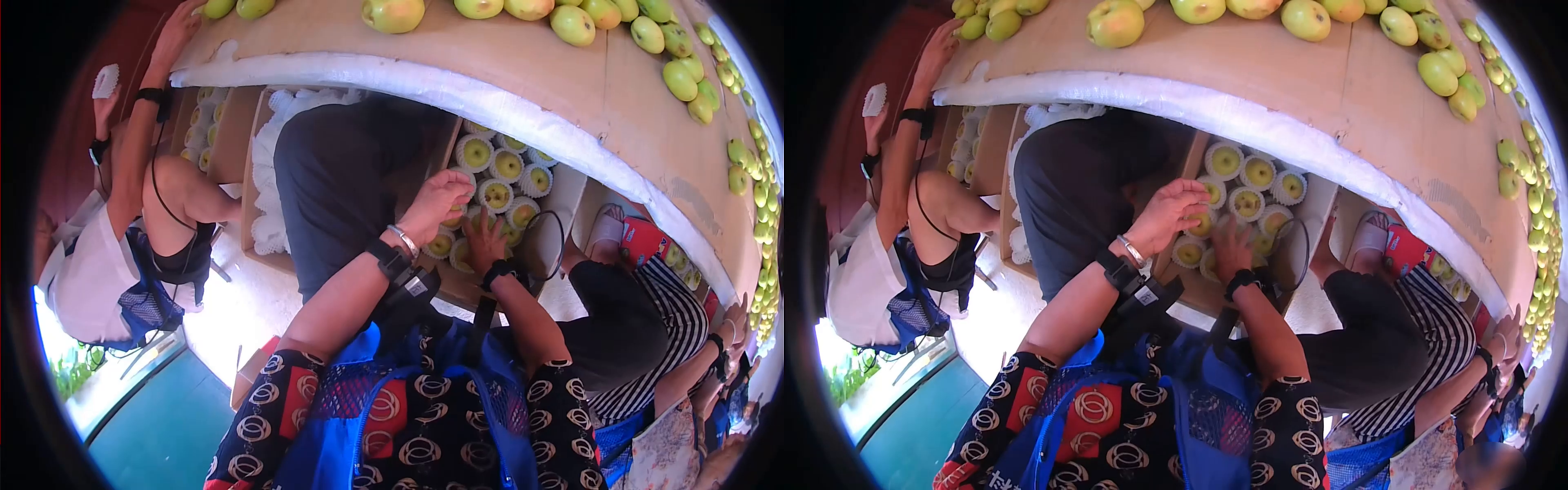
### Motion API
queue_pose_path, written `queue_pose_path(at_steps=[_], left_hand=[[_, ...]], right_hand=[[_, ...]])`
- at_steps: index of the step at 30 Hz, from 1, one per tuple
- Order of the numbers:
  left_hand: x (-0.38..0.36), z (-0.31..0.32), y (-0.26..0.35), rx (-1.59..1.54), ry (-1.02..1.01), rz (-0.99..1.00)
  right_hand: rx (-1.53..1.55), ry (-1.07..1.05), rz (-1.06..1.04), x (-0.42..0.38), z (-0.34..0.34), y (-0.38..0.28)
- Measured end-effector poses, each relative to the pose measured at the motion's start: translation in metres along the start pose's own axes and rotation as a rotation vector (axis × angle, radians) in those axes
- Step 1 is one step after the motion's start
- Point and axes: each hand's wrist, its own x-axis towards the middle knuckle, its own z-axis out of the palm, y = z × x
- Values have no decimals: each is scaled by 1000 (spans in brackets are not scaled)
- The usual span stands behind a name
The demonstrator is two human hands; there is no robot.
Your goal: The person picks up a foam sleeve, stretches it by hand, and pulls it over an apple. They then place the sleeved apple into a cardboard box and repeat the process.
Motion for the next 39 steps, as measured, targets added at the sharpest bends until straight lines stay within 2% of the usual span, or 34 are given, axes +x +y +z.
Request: queue_pose_path(at_steps=[2,5,8,11,13,17,19,23,25,26,28,29,30,31,32,36,38,39], left_hand=[[2,1,2,-11,-5,22],[2,1,-2,-35,-34,20],[3,0,3,-5,-32,26],[2,3,-1,-9,-36,9],[2,5,3,0,-9,4],[4,6,-2,1,-34,8],[2,6,3,14,-17,15],[-1,4,-3,19,-31,15],[-6,5,2,135,48,56],[-9,4,3,142,40,67],[-11,2,1,27,63,155],[-8,-1,-1,25,55,161],[-6,-7,-4,-51,64,149],[-6,-11,-5,-124,75,137],[-9,-13,-1,-118,69,147],[-23,-15,11,-208,-70,146],[-39,-21,23,-247,-80,188],[-54,-23,36,-312,-169,256]], right_hand=[[-18,27,5,3,8,7],[64,-73,24,-1,9,8],[0,14,-62,5,30,16],[-1,-103,-69,-1,35,21],[-19,2,-89,7,51,25],[-90,62,-172,5,70,34],[3,-25,-52,3,34,19],[-138,64,20,-5,29,17],[-21,82,-137,-16,-28,11],[-23,96,-131,-16,-47,8],[724,136,-112,-14,-87,7],[991,290,-115,-19,-113,6],[1188,241,-134,-25,-138,14],[1604,201,-138,-40,-174,17],[1822,262,-116,-58,-206,23],[2172,471,-392,-127,-269,86],[2307,354,-656,-152,-268,136],[2189,473,-583,-163,-260,164]])
